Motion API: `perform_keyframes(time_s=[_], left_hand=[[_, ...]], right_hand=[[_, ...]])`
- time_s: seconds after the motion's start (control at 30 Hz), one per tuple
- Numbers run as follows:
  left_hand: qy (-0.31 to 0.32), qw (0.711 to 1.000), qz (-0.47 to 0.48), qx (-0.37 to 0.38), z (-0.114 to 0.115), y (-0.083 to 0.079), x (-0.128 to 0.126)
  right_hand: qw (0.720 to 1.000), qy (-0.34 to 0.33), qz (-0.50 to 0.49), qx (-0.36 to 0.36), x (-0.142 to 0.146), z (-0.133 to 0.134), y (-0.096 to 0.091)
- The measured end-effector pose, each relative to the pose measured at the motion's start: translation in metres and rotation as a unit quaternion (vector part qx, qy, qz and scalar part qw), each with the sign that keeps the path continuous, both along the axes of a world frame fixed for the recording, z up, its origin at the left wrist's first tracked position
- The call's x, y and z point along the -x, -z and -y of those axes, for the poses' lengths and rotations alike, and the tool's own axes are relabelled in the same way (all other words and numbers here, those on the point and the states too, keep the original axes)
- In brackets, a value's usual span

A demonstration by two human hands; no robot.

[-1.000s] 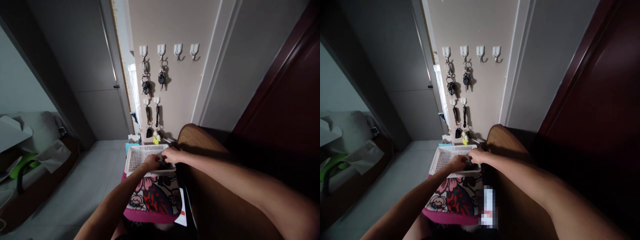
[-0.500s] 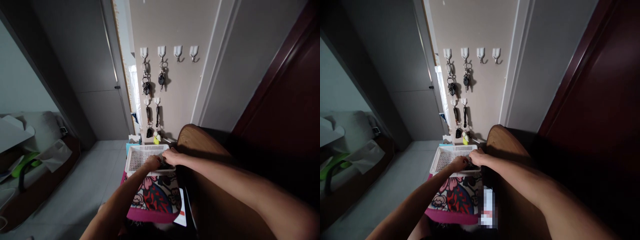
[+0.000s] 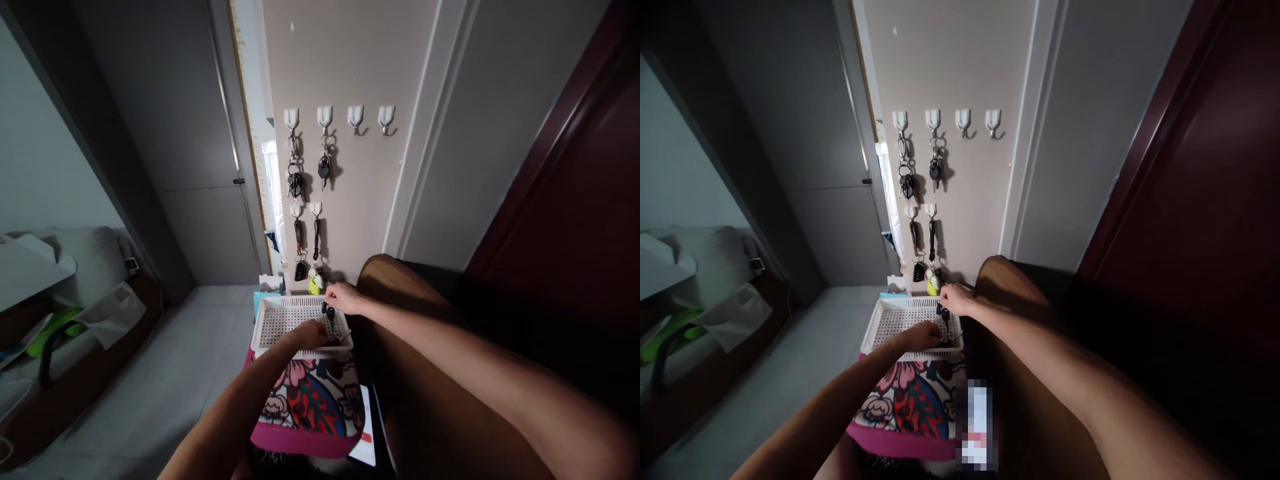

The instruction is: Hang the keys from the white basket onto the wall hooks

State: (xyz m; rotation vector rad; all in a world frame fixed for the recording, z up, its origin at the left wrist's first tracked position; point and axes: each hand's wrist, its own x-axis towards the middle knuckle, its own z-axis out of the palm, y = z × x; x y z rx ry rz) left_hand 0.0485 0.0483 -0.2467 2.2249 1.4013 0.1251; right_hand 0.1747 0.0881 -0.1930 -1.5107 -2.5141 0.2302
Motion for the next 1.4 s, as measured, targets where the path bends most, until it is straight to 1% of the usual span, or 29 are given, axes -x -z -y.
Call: perform_keyframes(time_s=[0.13, 0.23, 0.37, 0.43, 0.5, 0.57, 0.63, 0.67, 0.73, 0.8, 0.87, 0.97, 1.03, 1.13, 1.23, 1.33, 1.4], left_hand=[[-0.017, 1.000, 0.019, 0.018, 0.000, -0.002, 0.002], [-0.033, 0.999, 0.027, 0.011, 0.001, -0.001, 0.003], [-0.024, 0.999, 0.019, 0.034, 0.001, 0.004, 0.003], [-0.056, 0.997, 0.050, 0.035, -0.002, 0.003, 0.002], [-0.116, 0.987, 0.107, 0.016, -0.008, -0.005, 0.001], [-0.168, 0.970, 0.175, -0.017, -0.017, -0.021, 0.001], [-0.188, 0.947, 0.256, -0.048, -0.025, -0.041, 0.002], [-0.186, 0.935, 0.295, -0.059, -0.028, -0.050, 0.002], [-0.158, 0.917, 0.359, -0.077, -0.032, -0.067, 0.002], [-0.122, 0.911, 0.384, -0.088, -0.035, -0.081, -0.001], [-0.112, 0.901, 0.410, -0.092, -0.039, -0.093, -0.006], [-0.127, 0.873, 0.461, -0.099, -0.046, -0.117, -0.014], [-0.119, 0.856, 0.490, -0.117, -0.051, -0.137, -0.020], [-0.086, 0.846, 0.504, -0.149, -0.056, -0.170, -0.028], [-0.078, 0.852, 0.483, -0.190, -0.057, -0.198, -0.034], [-0.092, 0.853, 0.455, -0.240, -0.056, -0.218, -0.039], [-0.100, 0.849, 0.445, -0.267, -0.056, -0.228, -0.042]], right_hand=[[0.998, 0.000, -0.068, 0.004, -0.004, -0.006, -0.004], [0.993, -0.002, -0.119, 0.019, -0.006, -0.009, -0.006], [0.977, 0.017, -0.204, 0.054, -0.009, -0.015, -0.012], [0.966, 0.028, -0.251, 0.062, -0.011, -0.017, -0.017], [0.952, 0.034, -0.296, 0.072, -0.012, -0.017, -0.026], [0.937, 0.037, -0.337, 0.082, -0.012, -0.015, -0.035], [0.924, 0.035, -0.370, 0.088, -0.011, -0.011, -0.044], [0.918, 0.033, -0.385, 0.086, -0.010, -0.009, -0.048], [0.908, 0.030, -0.410, 0.078, -0.009, -0.006, -0.056], [0.899, 0.027, -0.432, 0.060, -0.009, -0.006, -0.066], [0.892, 0.025, -0.450, 0.034, -0.011, -0.007, -0.080], [0.879, 0.017, -0.476, -0.008, -0.016, -0.011, -0.109], [0.866, 0.013, -0.499, -0.032, -0.020, -0.015, -0.133], [0.840, 0.027, -0.539, -0.059, -0.027, -0.022, -0.171], [0.816, 0.054, -0.568, -0.089, -0.031, -0.032, -0.206], [0.800, 0.087, -0.579, -0.133, -0.033, -0.043, -0.233], [0.794, 0.105, -0.577, -0.163, -0.033, -0.049, -0.246]])
